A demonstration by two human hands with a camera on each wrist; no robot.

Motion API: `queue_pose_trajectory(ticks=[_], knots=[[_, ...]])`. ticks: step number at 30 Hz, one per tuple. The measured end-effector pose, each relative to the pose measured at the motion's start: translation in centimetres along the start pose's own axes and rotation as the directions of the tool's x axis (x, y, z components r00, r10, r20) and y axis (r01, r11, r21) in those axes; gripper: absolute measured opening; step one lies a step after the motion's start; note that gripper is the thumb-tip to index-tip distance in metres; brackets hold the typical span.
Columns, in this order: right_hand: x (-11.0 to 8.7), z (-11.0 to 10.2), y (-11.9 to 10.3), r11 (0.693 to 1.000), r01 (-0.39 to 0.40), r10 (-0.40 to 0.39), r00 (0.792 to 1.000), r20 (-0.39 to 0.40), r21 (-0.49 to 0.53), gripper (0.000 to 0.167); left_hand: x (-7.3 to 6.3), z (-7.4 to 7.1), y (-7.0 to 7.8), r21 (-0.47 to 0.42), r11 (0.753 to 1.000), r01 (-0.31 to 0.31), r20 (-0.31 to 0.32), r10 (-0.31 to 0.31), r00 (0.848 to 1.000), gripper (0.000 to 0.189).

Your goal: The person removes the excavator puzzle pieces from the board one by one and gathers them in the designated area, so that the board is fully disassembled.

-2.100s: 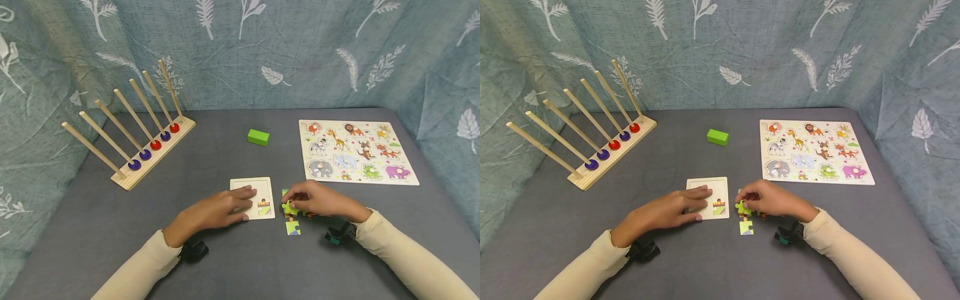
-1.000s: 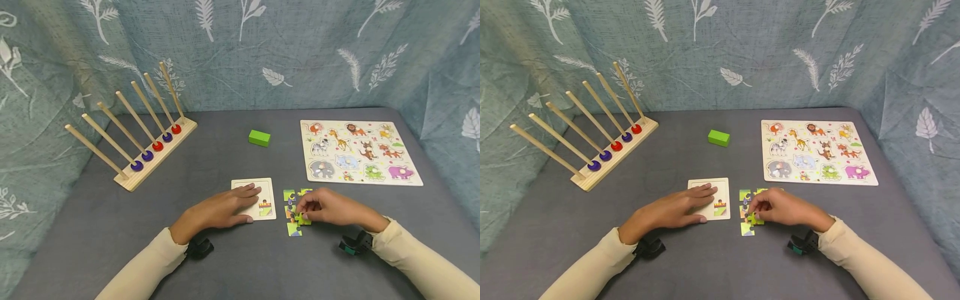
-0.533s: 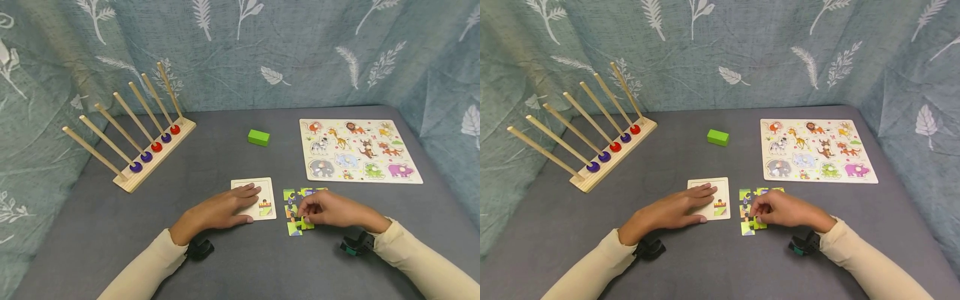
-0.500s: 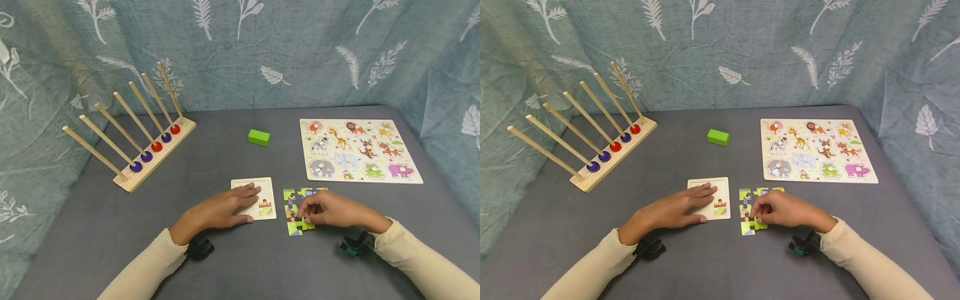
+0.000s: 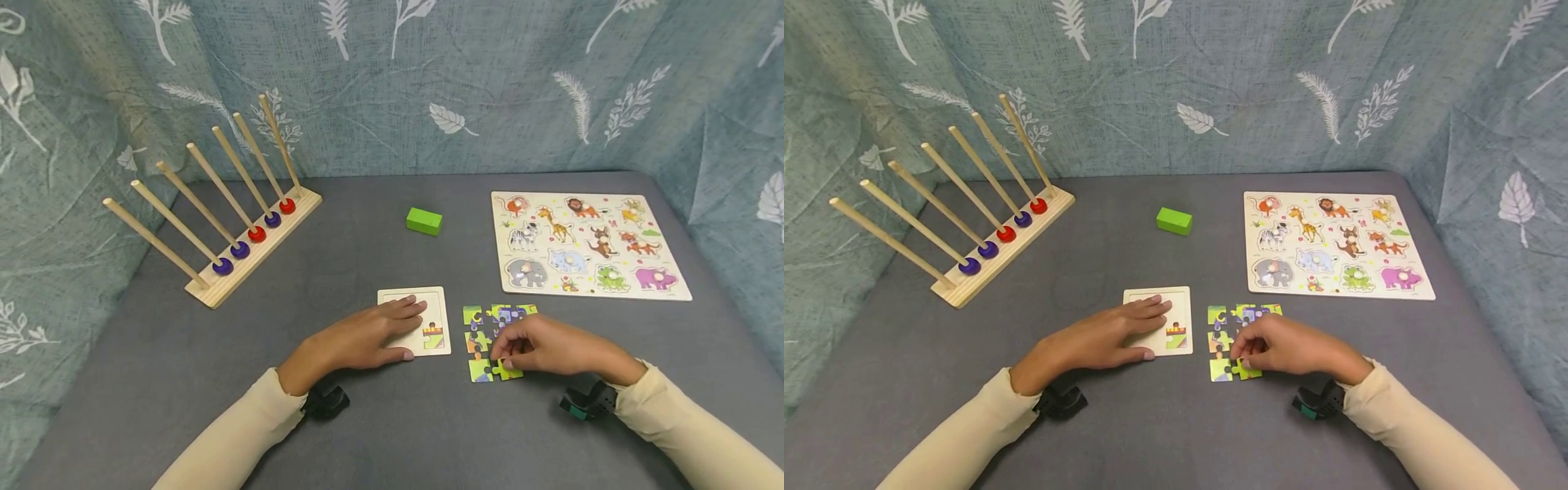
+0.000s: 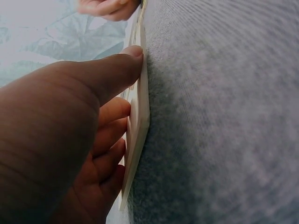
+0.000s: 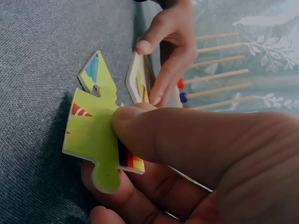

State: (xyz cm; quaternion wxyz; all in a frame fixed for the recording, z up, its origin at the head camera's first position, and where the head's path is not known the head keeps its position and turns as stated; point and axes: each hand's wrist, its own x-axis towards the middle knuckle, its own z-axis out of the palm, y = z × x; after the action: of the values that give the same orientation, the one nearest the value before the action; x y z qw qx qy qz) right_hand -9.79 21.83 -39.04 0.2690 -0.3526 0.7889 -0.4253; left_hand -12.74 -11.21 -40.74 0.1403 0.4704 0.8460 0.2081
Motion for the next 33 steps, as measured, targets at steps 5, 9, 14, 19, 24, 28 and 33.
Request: queue_pose_trajectory(ticks=[5,9,14,19,24,28,33], knots=[[-0.02,0.11,-0.04,1.0,0.008,-0.008,1.0,0.003,-0.028,0.012,0.0,-0.03,-0.01,-0.001,1.0,0.017,0.014,-0.017,1.0,0.059],[-0.12,0.11,-0.03,0.999,-0.011,0.011,1.0,0.008,-0.041,0.013,0.0,0.01,-0.08,-0.01,1.0,0.019,0.012,-0.019,1.0,0.059],[-0.18,0.14,-0.07,0.997,-0.005,0.004,1.0,-0.022,-0.075,0.013,0.01,0.06,-0.17,-0.016,1.0,0.023,0.008,-0.023,1.0,0.059],[-0.26,0.21,-0.2,0.996,0.014,-0.018,0.999,-0.042,-0.085,0.013,-0.01,0.1,-0.16,-0.018,0.999,0.03,0.008,-0.03,1.0,0.058],[-0.4,0.2,-0.3,0.998,0.014,-0.017,0.998,-0.054,-0.066,0.014,-0.01,0.06,-0.16,-0.026,0.999,0.031,0.007,-0.03,1.0,0.058],[-0.54,0.04,-0.33,0.999,-0.009,0.006,0.998,-0.064,-0.053,0.016,-0.01,0.0,-0.19,-0.032,0.999,0.027,0.007,-0.027,1.0,0.058],[-0.65,-0.29,-0.52,0.998,-0.027,0.022,0.997,-0.078,-0.057,0.017,-0.01,-0.05,-0.2,-0.038,0.999,0.019,0.002,-0.018,1.0,0.058]])
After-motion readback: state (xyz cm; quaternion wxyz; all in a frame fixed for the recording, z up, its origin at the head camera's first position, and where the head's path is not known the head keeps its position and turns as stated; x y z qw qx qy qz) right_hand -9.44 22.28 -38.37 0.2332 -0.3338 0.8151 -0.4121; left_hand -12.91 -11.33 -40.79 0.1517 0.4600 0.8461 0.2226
